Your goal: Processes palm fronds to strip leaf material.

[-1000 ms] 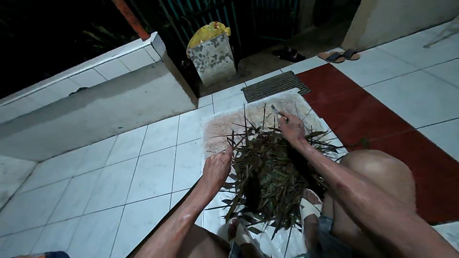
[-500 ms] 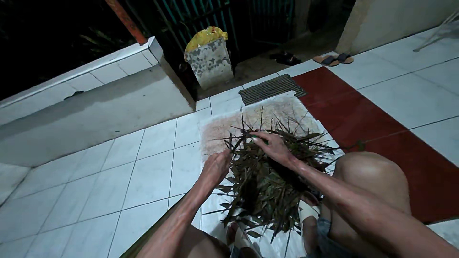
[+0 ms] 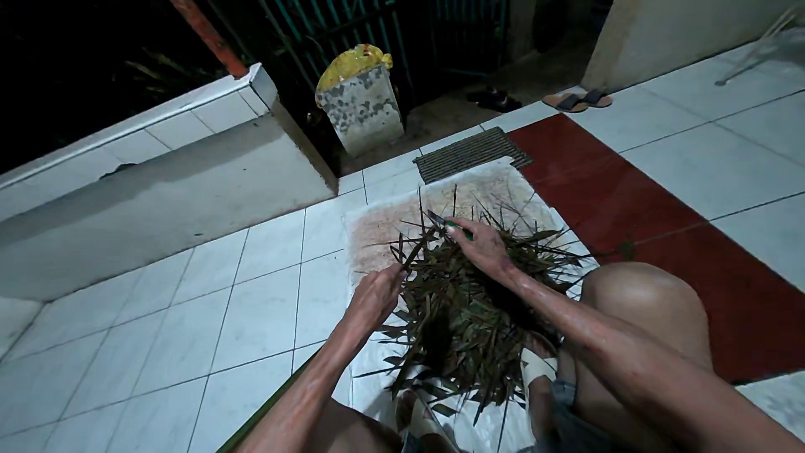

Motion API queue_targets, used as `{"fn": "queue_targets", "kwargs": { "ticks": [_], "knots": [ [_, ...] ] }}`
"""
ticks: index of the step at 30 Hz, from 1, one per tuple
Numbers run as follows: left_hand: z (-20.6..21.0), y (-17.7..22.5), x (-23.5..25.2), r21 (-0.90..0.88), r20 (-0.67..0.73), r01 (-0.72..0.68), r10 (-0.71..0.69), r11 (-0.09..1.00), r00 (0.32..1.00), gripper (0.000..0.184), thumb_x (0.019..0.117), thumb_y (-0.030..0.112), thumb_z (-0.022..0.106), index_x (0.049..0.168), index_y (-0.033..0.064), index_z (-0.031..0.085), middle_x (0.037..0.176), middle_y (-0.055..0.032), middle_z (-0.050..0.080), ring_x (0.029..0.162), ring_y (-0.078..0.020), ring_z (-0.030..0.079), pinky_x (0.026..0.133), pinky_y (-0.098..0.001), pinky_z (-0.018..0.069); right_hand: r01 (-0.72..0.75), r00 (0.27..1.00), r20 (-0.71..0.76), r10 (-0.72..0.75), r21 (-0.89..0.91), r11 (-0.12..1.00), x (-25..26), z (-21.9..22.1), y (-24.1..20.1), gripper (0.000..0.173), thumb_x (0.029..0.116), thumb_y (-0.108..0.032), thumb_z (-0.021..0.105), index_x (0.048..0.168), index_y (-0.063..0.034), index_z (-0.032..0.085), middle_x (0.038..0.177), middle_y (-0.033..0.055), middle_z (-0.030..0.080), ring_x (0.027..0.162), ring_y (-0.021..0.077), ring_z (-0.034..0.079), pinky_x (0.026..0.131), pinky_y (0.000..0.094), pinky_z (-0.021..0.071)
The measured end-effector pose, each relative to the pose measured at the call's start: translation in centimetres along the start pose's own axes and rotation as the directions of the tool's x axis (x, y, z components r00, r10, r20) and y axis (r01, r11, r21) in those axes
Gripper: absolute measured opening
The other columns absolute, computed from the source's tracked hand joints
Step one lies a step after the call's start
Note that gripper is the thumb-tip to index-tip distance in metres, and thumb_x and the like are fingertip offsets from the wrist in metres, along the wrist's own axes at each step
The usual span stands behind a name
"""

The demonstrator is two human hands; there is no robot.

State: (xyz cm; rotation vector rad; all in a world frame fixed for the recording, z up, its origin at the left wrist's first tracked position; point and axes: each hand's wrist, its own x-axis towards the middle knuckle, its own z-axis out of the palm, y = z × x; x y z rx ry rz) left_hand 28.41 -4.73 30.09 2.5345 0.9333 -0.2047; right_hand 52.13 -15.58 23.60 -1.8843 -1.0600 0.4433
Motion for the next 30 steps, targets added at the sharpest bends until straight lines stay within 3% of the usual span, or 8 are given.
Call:
{"fn": "queue_targets", "kwargs": {
  "ticks": [4,8,14,17,24,28,30],
  "knots": [
    [0.0,0.1,-0.3,0.013,-0.02,-0.012,0.013,1.0,1.0,0.039,0.1119,0.038,0.038,0.128,0.0141,0.064,0.08,-0.0091,0.067,0.067,-0.0237,0.067,0.068,-0.0445,0.0572,-0.025,0.999,-0.024,0.025,0.026,0.999,0.6,-0.9,0.3,0.034,0.1068,-0.039,0.054,0.135,-0.0248,0.068,0.104,0.0124,0.073,0.085,0.0315,0.069,0.075,0.0583,0.0546],
    [0.0,0.2,-0.6,0.024,-0.029,-0.025,0.026,0.999,0.999,0.039,0.1118,0.038,0.038,0.128,0.0148,0.064,0.081,-0.0094,0.068,0.069,-0.0248,0.067,0.069,-0.0463,0.057,-0.062,0.997,-0.041,0.065,0.077,0.995,1.4,-1.7,0.5,0.034,0.1069,-0.037,0.055,0.135,-0.0235,0.068,0.095,0.0128,0.071,0.075,0.03,0.066,0.068,0.0554,0.0527],
    [0.1,0.1,-1.1,0.055,-0.051,-0.055,0.058,0.997,0.997,0.038,0.1113,0.036,0.039,0.132,0.017,0.065,0.084,-0.0117,0.07,0.075,-0.029,0.069,0.074,-0.0512,0.0568,-0.113,0.987,-0.101,0.122,0.093,0.989,2.7,-2.9,1.7,0.036,0.1077,-0.036,0.053,0.137,-0.0193,0.066,0.099,0.0166,0.071,0.08,0.0334,0.066,0.073,0.0577,0.0526],
    [0.0,0.2,-1.3,0.077,-0.049,-0.044,0.048,0.996,0.998,0.038,0.1114,0.036,0.039,0.133,0.018,0.064,0.086,-0.0118,0.07,0.077,-0.0301,0.07,0.076,-0.0515,0.0566,-0.118,0.981,-0.141,0.132,0.107,0.987,4.4,-2.9,3.8,0.038,0.1075,-0.039,0.051,0.136,-0.02,0.067,0.102,0.0149,0.073,0.085,0.0309,0.068,0.079,0.0562,0.0542],
    [-0.2,0.0,-1.3,0.124,-0.082,-0.028,0.038,0.992,0.996,0.037,0.1116,0.033,0.038,0.133,0.0166,0.064,0.093,-0.0151,0.072,0.087,-0.0353,0.071,0.08,-0.0561,0.0562,-0.134,0.966,-0.189,0.177,0.221,0.966,3.6,-3.9,3.5,0.037,0.1077,-0.036,0.052,0.135,-0.0165,0.067,0.111,0.014,0.073,0.094,0.0282,0.071,0.088,0.0534,0.0563],
    [-0.2,0.2,-1.5,0.15,-0.113,-0.029,0.046,0.988,0.993,0.037,0.1116,0.033,0.038,0.132,0.0167,0.064,0.09,-0.0155,0.072,0.085,-0.0359,0.072,0.077,-0.0563,0.0564,-0.125,0.974,-0.159,0.164,0.23,0.965,1.8,-4.7,1.8,0.038,0.1088,-0.036,0.051,0.138,-0.0159,0.064,0.097,0.0151,0.069,0.076,0.0276,0.064,0.07,0.0501,0.0526],
    [-0.4,0.5,-1.7,0.19,-0.125,-0.01,0.034,0.982,0.992,0.037,0.1117,0.033,0.039,0.135,0.0172,0.063,0.089,-0.0164,0.072,0.085,-0.0376,0.072,0.077,-0.057,0.0564,-0.093,0.984,-0.126,0.123,0.221,0.971,1.2,-4.9,1.4,0.038,0.1088,-0.035,0.051,0.139,-0.0149,0.063,0.096,0.0152,0.068,0.073,0.0264,0.062,0.068,0.0479,0.0524]
  ]
}}
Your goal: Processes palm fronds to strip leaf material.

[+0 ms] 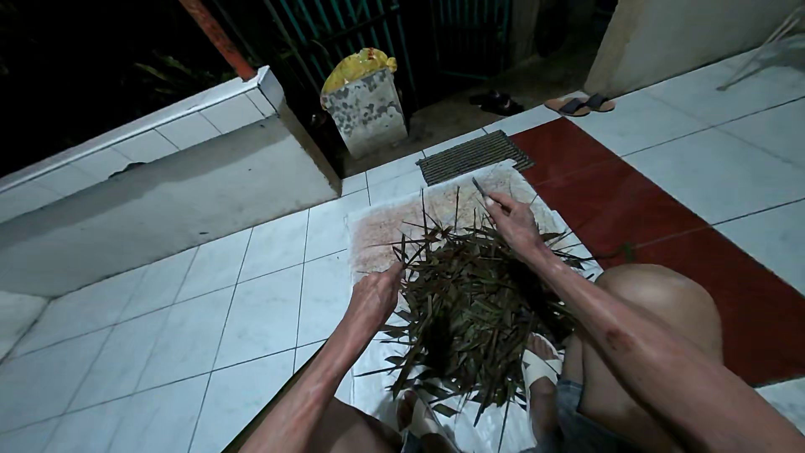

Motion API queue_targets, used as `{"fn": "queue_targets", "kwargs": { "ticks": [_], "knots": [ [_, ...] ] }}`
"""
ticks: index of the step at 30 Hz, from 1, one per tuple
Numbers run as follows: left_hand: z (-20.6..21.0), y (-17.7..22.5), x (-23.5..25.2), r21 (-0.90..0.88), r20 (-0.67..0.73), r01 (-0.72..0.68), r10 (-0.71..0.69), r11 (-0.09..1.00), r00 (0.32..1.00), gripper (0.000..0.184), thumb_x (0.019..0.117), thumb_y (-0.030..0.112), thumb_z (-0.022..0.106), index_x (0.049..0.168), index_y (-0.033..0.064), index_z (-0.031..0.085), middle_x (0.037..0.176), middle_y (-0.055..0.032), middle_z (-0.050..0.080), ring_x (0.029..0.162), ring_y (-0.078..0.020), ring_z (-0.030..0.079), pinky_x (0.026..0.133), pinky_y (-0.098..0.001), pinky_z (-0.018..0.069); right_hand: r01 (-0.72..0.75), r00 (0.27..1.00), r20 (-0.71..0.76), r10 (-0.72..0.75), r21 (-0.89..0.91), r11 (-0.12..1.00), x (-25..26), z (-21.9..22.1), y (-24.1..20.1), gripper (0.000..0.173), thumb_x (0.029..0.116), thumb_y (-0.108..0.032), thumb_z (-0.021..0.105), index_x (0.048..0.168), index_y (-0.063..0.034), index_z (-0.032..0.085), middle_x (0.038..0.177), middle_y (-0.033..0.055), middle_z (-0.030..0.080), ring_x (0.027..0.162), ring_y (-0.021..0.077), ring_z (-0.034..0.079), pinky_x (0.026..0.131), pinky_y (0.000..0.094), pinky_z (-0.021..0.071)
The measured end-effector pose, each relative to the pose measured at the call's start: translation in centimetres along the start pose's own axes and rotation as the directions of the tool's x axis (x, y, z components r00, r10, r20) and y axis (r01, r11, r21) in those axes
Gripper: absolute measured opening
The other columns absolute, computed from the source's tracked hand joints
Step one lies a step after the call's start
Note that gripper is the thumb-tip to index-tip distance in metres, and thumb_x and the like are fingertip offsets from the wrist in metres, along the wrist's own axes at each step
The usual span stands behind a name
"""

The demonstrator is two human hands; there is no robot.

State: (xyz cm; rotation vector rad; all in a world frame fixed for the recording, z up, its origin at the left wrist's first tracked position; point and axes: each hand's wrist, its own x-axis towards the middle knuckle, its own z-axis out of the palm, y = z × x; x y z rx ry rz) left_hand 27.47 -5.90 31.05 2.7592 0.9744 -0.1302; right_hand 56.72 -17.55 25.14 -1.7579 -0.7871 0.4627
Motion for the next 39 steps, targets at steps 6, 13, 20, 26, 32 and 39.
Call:
{"fn": "queue_targets", "kwargs": {
  "ticks": [6,13,20,26,32,39],
  "knots": [
    [0.0,0.5,0.0,0.065,-0.033,0.02,-0.018,0.998,0.999,0.035,0.1113,0.03,0.039,0.133,0.0152,0.062,0.086,-0.0175,0.071,0.083,-0.04,0.072,0.073,-0.0578,0.0564,0.19,0.971,0.162,-0.176,-0.076,0.979,-2.1,1.8,-0.2,0.035,0.1083,-0.032,0.052,0.137,-0.0171,0.065,0.096,0.0115,0.071,0.074,0.0233,0.065,0.07,0.0469,0.0563],
    [0.1,0.6,1.6,-0.017,0.017,0.036,-0.036,0.999,0.999,0.033,0.1104,0.026,0.04,0.129,0.0121,0.063,0.099,-0.018,0.072,0.098,-0.0381,0.071,0.085,-0.0572,0.0553,0.201,0.912,0.354,-0.207,0.053,0.978,-5.3,5.6,-2.0,0.039,0.1063,-0.039,0.054,0.138,-0.0198,0.066,0.106,0.0058,0.073,0.083,0.0153,0.068,0.079,0.0397,0.0577],
    [0.7,-0.3,3.6,-0.334,0.049,-0.054,0.075,0.941,0.996,0.039,0.1116,0.035,0.04,0.126,0.01,0.066,0.082,-0.0097,0.068,0.067,-0.022,0.066,0.068,-0.0427,0.0576,-0.026,0.921,0.381,-0.082,0.272,0.962,-5.1,7.0,-2.1,0.046,0.1062,-0.033,0.056,0.146,-0.0084,0.052,0.08,0.0033,0.063,0.063,0.0101,0.056,0.059,0.0264,0.0481],
    [0.5,-0.8,4.1,-0.729,0.139,-0.022,0.179,0.684,0.974,0.04,0.112,0.037,0.04,0.127,0.0093,0.064,0.072,-0.0057,0.064,0.049,-0.0131,0.056,0.046,-0.0283,0.0505,-0.055,0.927,0.358,-0.114,0.43,0.901,-3.9,6.9,-2.9,0.03,0.1067,-0.031,0.056,0.127,-0.0093,0.061,0.078,0.0018,0.062,0.058,0.0082,0.052,0.053,0.0221,0.0445],
    [1.5,-2.6,4.4,-0.895,0.169,0.029,0.278,0.445,0.946,0.038,0.1105,0.033,0.045,0.127,0.0041,0.063,0.075,-0.0108,0.066,0.059,-0.0192,0.065,0.058,-0.0343,0.06,0.007,0.941,0.297,-0.165,0.469,0.883,-3.8,5.7,-4.9,0.023,0.1075,-0.03,0.054,0.122,-0.0131,0.061,0.074,0.0016,0.058,0.052,0.008,0.046,0.045,0.0203,0.0373],
    [1.7,-3.3,4.5,-0.825,0.057,-0.045,0.162,0.563,0.985,0.033,0.111,0.029,0.047,0.119,0.0048,0.067,0.07,-0.0099,0.063,0.051,-0.0171,0.059,0.046,-0.0291,0.0523,0.009,0.963,0.252,-0.096,0.325,0.946,-3.3,5.7,-4.4,0.03,0.1071,-0.033,0.055,0.129,-0.0139,0.063,0.074,0.003,0.06,0.053,0.0115,0.049,0.047,0.0247,0.0413]
  ]
}}
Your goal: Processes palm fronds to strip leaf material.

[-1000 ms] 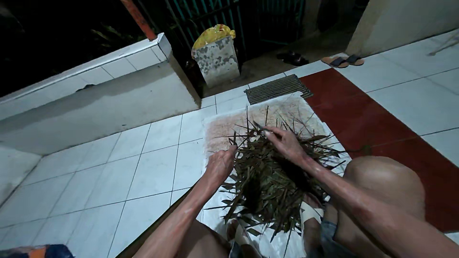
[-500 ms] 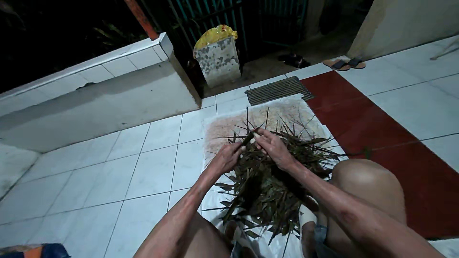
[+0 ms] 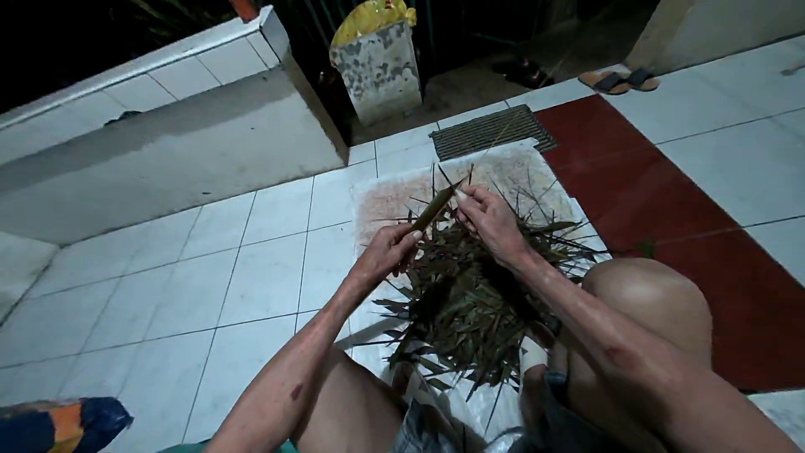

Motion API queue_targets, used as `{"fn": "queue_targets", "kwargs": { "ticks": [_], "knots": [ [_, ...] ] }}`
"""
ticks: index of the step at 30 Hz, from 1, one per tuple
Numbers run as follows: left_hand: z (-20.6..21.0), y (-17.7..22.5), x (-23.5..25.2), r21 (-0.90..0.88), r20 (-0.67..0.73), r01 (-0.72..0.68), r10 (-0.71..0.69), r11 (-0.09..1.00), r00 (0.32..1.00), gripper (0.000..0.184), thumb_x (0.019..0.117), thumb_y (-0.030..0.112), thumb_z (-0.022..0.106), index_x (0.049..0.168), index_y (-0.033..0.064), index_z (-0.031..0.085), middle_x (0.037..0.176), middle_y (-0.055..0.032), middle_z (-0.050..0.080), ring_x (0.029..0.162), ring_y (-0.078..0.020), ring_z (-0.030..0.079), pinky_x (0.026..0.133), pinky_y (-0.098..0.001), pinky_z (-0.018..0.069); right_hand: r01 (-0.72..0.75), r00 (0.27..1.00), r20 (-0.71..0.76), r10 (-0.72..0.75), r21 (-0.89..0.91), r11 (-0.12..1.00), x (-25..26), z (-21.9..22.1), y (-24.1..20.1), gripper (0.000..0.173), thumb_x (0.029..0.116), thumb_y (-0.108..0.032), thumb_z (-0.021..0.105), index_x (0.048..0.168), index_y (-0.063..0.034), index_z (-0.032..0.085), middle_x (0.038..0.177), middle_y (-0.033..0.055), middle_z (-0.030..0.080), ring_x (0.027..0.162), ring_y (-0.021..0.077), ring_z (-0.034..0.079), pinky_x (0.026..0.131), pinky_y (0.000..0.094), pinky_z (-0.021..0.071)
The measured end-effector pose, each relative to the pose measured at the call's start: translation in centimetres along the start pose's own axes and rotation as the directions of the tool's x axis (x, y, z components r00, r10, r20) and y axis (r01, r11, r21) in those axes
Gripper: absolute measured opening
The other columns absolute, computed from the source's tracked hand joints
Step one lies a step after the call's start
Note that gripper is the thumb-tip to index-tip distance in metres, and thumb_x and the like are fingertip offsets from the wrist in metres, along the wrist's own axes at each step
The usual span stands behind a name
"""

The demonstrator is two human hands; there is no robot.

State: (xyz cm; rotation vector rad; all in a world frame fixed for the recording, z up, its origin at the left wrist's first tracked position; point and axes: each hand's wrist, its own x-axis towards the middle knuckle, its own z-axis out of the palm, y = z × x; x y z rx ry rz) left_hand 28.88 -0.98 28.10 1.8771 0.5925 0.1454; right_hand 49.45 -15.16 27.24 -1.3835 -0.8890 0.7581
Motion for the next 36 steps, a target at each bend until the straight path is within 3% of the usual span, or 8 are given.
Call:
{"fn": "queue_targets", "kwargs": {
  "ticks": [3,6,13,18,23,36],
  "knots": [
    [-0.5,-1.0,1.0,0.271,-0.124,0.03,0.004,0.962,0.992,0.033,0.1105,0.033,0.047,0.119,0.0093,0.068,0.069,-0.0069,0.065,0.049,-0.0159,0.061,0.045,-0.031,0.0535,0.022,1.0,0.019,-0.018,-0.216,0.976,-0.5,0.1,0.9,0.036,0.1072,-0.036,0.055,0.138,-0.0198,0.061,0.078,0.0061,0.064,0.057,0.0173,0.054,0.052,0.0346,0.0478],
    [-1.0,-1.3,1.6,0.468,-0.18,0.078,0.009,0.88,0.984,0.034,0.1096,0.036,0.049,0.12,0.0102,0.069,0.07,-0.0058,0.067,0.053,-0.0161,0.064,0.052,-0.0348,0.0573,0.085,0.995,0.074,-0.066,-0.304,0.949,-0.2,0.9,1.8,0.035,0.1074,-0.033,0.055,0.136,-0.0159,0.064,0.092,0.0061,0.071,0.069,0.0166,0.064,0.065,0.0371,0.057],
    [0.2,-0.5,2.2,0.714,-0.246,0.109,0.101,0.692,0.964,0.032,0.1085,0.033,0.05,0.111,0.0098,0.072,0.079,-0.0109,0.07,0.07,-0.0286,0.07,0.068,-0.0522,0.0584,0.095,0.987,0.153,-0.046,-0.328,0.94,-0.9,2.5,2.8,0.034,0.1067,-0.036,0.055,0.132,-0.018,0.068,0.098,0.005,0.072,0.079,0.0156,0.066,0.074,0.04,0.0572],
    [1.2,0.5,2.0,0.779,-0.246,0.112,0.136,0.617,0.96,0.029,0.1065,0.028,0.053,0.096,0.0066,0.07,0.075,-0.0139,0.068,0.074,-0.0344,0.07,0.067,-0.0559,0.0556,0.046,0.985,0.173,0.017,-0.358,0.933,-1.1,2.7,2.5,0.035,0.1065,-0.041,0.054,0.131,-0.0204,0.069,0.098,0.005,0.072,0.079,0.0165,0.066,0.076,0.0412,0.0562],
    [2.0,1.3,1.9,0.799,-0.255,0.144,0.113,0.584,0.96,0.024,0.1041,0.023,0.054,0.098,0.0072,0.071,0.077,-0.0152,0.069,0.076,-0.0367,0.071,0.068,-0.0565,0.0549,-0.005,0.993,0.103,0.056,-0.439,0.899,-1.4,2.7,2.2,0.036,0.1061,-0.045,0.052,0.133,-0.0276,0.069,0.107,0.0037,0.074,0.095,0.0212,0.07,0.086,0.0518,0.0553],
    [3.8,2.5,1.8,0.841,-0.285,0.171,0.153,0.513,0.946,0.027,0.1073,0.025,0.049,0.103,0.0092,0.07,0.073,-0.0146,0.068,0.074,-0.0367,0.071,0.065,-0.0541,0.0552,-0.066,0.998,-0.036,0.056,-0.533,0.844,-1.4,2.8,1.3,0.035,0.1061,-0.047,0.051,0.132,-0.0326,0.069,0.096,0.0026,0.074,0.085,0.0222,0.07,0.077,0.052,0.0553]
  ]
}}
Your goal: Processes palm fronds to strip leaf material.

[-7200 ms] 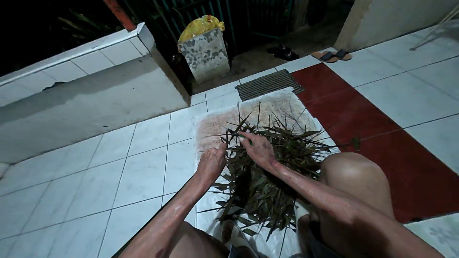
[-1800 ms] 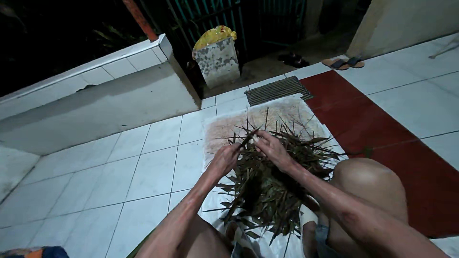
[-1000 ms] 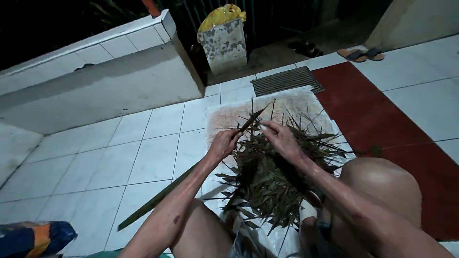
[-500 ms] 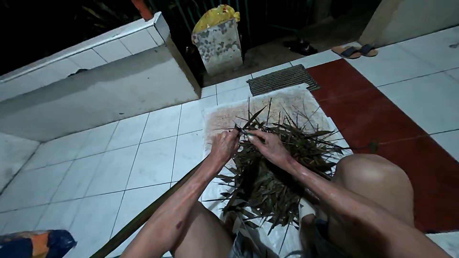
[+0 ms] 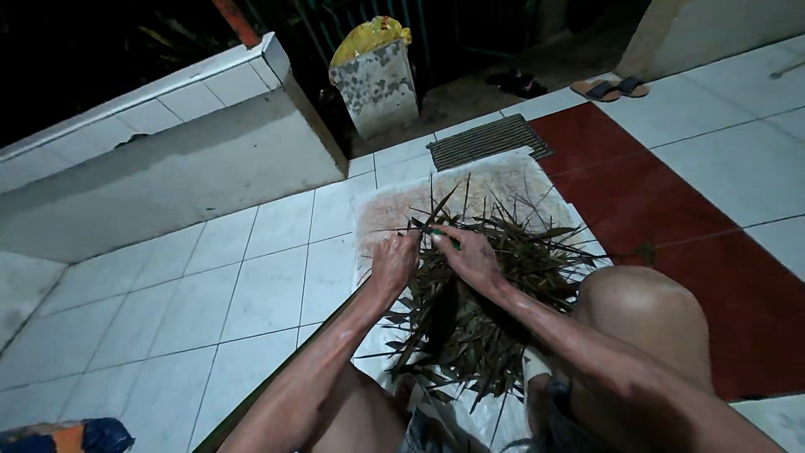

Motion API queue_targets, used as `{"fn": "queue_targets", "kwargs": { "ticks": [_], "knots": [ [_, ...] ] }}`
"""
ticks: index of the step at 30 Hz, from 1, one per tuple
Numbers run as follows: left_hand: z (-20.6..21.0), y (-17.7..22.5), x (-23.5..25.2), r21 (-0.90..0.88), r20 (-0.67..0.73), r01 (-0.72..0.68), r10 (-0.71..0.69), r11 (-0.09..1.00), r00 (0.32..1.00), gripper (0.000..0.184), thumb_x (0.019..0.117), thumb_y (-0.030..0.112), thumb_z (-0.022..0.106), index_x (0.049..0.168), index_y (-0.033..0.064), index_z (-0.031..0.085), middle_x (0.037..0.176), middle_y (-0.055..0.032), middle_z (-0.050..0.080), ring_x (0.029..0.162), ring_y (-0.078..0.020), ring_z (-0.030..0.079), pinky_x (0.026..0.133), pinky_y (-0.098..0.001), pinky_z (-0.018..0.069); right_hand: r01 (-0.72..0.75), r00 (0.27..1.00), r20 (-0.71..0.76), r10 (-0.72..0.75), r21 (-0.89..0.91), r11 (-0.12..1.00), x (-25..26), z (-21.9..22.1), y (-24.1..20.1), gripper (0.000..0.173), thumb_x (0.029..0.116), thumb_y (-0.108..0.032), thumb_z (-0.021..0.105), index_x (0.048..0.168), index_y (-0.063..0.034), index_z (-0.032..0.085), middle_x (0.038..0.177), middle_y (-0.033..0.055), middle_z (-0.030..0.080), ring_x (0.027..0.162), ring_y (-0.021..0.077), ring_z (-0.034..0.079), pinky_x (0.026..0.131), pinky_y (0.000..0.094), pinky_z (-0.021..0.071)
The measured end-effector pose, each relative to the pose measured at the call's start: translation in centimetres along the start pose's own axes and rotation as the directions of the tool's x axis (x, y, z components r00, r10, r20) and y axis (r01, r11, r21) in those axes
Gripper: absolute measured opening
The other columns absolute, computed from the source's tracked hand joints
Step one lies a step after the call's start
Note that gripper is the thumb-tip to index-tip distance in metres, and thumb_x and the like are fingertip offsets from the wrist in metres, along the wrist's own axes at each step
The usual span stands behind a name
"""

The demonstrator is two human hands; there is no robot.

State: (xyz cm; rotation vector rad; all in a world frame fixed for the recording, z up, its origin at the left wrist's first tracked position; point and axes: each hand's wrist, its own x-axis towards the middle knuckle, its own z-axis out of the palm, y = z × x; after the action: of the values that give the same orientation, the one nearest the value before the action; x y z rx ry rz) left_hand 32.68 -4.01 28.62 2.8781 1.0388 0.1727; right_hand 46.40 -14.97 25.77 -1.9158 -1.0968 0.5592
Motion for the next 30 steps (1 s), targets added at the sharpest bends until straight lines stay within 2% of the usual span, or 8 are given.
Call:
{"fn": "queue_targets", "kwargs": {
  "ticks": [8,13,14,19,22,26,30],
  "knots": [
    [-0.1,0.2,-0.5,-0.006,-0.018,-0.046,0.046,0.999,0.999,0.027,0.1064,0.023,0.049,0.101,0.0088,0.071,0.071,-0.0144,0.068,0.072,-0.0365,0.071,0.064,-0.0537,0.0549,-0.013,0.998,-0.054,0.011,-0.043,0.999,0.4,-0.3,0.8,0.036,0.1055,-0.048,0.052,0.133,-0.0338,0.069,0.108,0.0033,0.075,0.097,0.026,0.071,0.082,0.0564,0.0545],
    [-0.2,0.2,-0.8,-0.021,-0.002,-0.038,0.038,0.999,0.999,0.029,0.1073,0.026,0.048,0.107,0.0109,0.073,0.074,-0.014,0.069,0.075,-0.0359,0.071,0.066,-0.0534,0.0552,-0.013,0.996,-0.094,0.009,-0.042,0.999,0.8,-0.5,1.4,0.036,0.1055,-0.046,0.053,0.134,-0.0315,0.069,0.101,0.0065,0.075,0.087,0.028,0.071,0.076,0.0576,0.055],
    [-0.2,0.2,-0.8,-0.029,0.007,-0.031,0.031,0.999,0.999,0.03,0.1079,0.028,0.047,0.11,0.0115,0.073,0.075,-0.0141,0.069,0.075,-0.0359,0.071,0.067,-0.0537,0.0552,-0.013,0.995,-0.099,0.01,-0.038,0.999,0.9,-0.6,1.6,0.036,0.1056,-0.046,0.053,0.135,-0.031,0.069,0.103,0.0073,0.075,0.09,0.0289,0.071,0.078,0.0585,0.0548],
    [-0.5,0.2,-1.2,-0.03,0.022,-0.043,0.044,0.999,0.999,0.031,0.108,0.029,0.048,0.105,0.0098,0.072,0.075,-0.0146,0.069,0.076,-0.036,0.071,0.067,-0.0538,0.055,-0.024,0.991,-0.13,0.019,-0.034,0.999,1.6,-1.0,2.4,0.035,0.1053,-0.046,0.054,0.134,-0.0321,0.069,0.099,0.0067,0.075,0.085,0.0276,0.07,0.075,0.0576,0.0541],
    [-0.7,0.2,-1.3,-0.021,0.055,-0.038,0.04,0.999,0.998,0.031,0.1082,0.028,0.047,0.106,0.01,0.071,0.077,-0.0151,0.069,0.078,-0.0366,0.071,0.068,-0.0544,0.0553,-0.052,0.99,-0.133,0.047,-0.034,0.998,2.1,-1.3,3.0,0.036,0.106,-0.044,0.053,0.134,-0.0293,0.069,0.099,0.0094,0.074,0.086,0.0299,0.069,0.075,0.0584,0.0536],
    [-0.7,0.0,-1.7,-0.017,0.087,-0.022,0.023,1.0,0.996,0.031,0.108,0.028,0.047,0.111,0.0121,0.073,0.081,-0.0147,0.071,0.081,-0.0361,0.072,0.071,-0.0543,0.0557,-0.138,0.971,-0.201,0.129,-0.028,0.99,3.2,-2.3,4.4,0.037,0.1068,-0.044,0.051,0.135,-0.0267,0.068,0.107,0.0134,0.074,0.095,0.0366,0.069,0.081,0.0645,0.0513],
    [-1.1,-0.3,-1.9,0.012,0.103,0.01,-0.012,1.0,0.995,0.03,0.1084,0.026,0.046,0.112,0.0119,0.072,0.083,-0.0158,0.071,0.084,-0.0369,0.072,0.073,-0.0545,0.0553,-0.096,0.957,-0.273,0.094,0.007,0.995,3.6,-3.5,5.1,0.038,0.1086,-0.04,0.049,0.135,-0.0203,0.067,0.099,0.0161,0.072,0.084,0.0368,0.068,0.073,0.0628,0.0524]
  ]
}}
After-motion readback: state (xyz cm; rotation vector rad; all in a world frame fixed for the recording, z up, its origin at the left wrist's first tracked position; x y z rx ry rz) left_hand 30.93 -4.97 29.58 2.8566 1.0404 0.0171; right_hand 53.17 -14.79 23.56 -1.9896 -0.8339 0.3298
